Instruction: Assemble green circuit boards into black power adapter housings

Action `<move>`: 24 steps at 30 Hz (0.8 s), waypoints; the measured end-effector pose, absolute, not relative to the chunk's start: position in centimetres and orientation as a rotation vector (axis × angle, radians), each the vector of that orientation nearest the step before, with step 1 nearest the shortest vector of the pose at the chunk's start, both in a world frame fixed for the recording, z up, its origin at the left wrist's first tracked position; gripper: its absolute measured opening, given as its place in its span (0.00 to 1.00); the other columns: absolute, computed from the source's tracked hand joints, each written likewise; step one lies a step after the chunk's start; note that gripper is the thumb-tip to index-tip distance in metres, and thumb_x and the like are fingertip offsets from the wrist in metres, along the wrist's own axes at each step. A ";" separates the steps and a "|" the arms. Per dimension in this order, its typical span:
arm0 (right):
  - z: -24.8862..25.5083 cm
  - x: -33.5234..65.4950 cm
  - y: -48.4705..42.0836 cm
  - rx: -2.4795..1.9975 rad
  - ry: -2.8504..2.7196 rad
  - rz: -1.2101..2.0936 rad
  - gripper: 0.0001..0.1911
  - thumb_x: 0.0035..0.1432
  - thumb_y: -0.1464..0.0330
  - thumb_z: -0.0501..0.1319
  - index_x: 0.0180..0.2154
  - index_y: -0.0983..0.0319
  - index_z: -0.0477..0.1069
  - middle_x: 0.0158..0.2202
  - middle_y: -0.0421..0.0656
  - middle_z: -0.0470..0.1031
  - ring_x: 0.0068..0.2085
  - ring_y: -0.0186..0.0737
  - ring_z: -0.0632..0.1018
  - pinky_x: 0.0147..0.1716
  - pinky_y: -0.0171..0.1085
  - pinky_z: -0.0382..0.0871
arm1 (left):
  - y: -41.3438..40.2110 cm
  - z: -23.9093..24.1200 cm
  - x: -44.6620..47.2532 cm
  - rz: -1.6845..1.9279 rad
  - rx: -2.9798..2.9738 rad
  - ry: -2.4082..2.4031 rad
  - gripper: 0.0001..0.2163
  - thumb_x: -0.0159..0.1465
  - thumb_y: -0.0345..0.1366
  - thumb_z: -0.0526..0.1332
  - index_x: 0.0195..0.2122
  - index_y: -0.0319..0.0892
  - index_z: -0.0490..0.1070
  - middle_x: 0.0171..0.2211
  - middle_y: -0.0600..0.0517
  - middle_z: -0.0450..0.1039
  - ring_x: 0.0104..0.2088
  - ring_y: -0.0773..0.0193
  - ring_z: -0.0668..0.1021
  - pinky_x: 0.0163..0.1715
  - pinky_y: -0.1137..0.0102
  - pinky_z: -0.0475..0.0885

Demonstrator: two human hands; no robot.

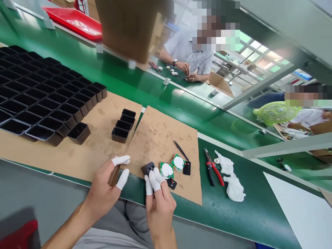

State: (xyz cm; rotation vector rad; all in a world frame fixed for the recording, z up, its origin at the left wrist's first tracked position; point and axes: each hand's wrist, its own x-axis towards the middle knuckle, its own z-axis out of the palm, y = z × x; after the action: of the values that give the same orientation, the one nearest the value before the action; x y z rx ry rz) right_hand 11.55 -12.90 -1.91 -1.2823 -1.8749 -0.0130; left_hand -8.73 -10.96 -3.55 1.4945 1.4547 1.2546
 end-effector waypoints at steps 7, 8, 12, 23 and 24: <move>0.5 11.5 -12.6 -1.248 -1.764 -0.041 0.29 0.72 0.83 0.70 0.68 0.55 0.81 0.56 0.51 0.89 0.58 0.49 0.92 0.62 0.46 0.89 | -10.7 -2.9 -8.8 1.280 1.607 1.453 0.14 0.81 0.39 0.62 0.63 0.47 0.78 0.57 0.44 0.88 0.55 0.53 0.90 0.57 0.59 0.87; 0.4 11.4 -12.7 -1.237 -1.756 -0.048 0.31 0.71 0.83 0.70 0.69 0.55 0.80 0.56 0.51 0.89 0.58 0.50 0.92 0.62 0.46 0.89 | -10.7 -2.9 -8.8 1.282 1.624 1.454 0.14 0.81 0.39 0.62 0.64 0.47 0.78 0.57 0.45 0.88 0.55 0.53 0.90 0.57 0.59 0.87; -1.5 11.0 -13.0 -1.282 -1.909 0.006 0.32 0.75 0.84 0.65 0.72 0.55 0.78 0.57 0.53 0.89 0.60 0.53 0.91 0.59 0.45 0.91 | -10.8 -3.2 -8.8 1.267 1.708 1.500 0.15 0.81 0.37 0.60 0.65 0.48 0.78 0.60 0.45 0.87 0.61 0.50 0.88 0.63 0.55 0.85; -1.9 10.7 -12.6 -1.440 -1.585 0.330 0.14 0.76 0.72 0.70 0.58 0.54 0.87 0.61 0.54 0.88 0.59 0.51 0.90 0.56 0.45 0.90 | -11.0 -3.5 -8.7 1.225 1.819 1.508 0.16 0.81 0.37 0.59 0.67 0.49 0.76 0.59 0.46 0.88 0.63 0.46 0.86 0.64 0.50 0.83; -1.5 10.5 -12.5 -1.479 -1.383 0.483 0.11 0.75 0.67 0.73 0.56 0.54 0.88 0.58 0.51 0.90 0.56 0.50 0.91 0.55 0.44 0.90 | -11.0 -3.5 -8.7 1.225 1.824 1.512 0.16 0.81 0.36 0.59 0.67 0.49 0.76 0.58 0.46 0.88 0.63 0.47 0.87 0.63 0.51 0.84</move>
State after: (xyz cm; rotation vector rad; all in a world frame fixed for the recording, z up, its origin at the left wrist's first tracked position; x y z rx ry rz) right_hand 10.49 -12.54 -1.50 -1.4785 -1.3832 0.4829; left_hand -8.73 -10.97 -3.47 1.8244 1.5120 1.2252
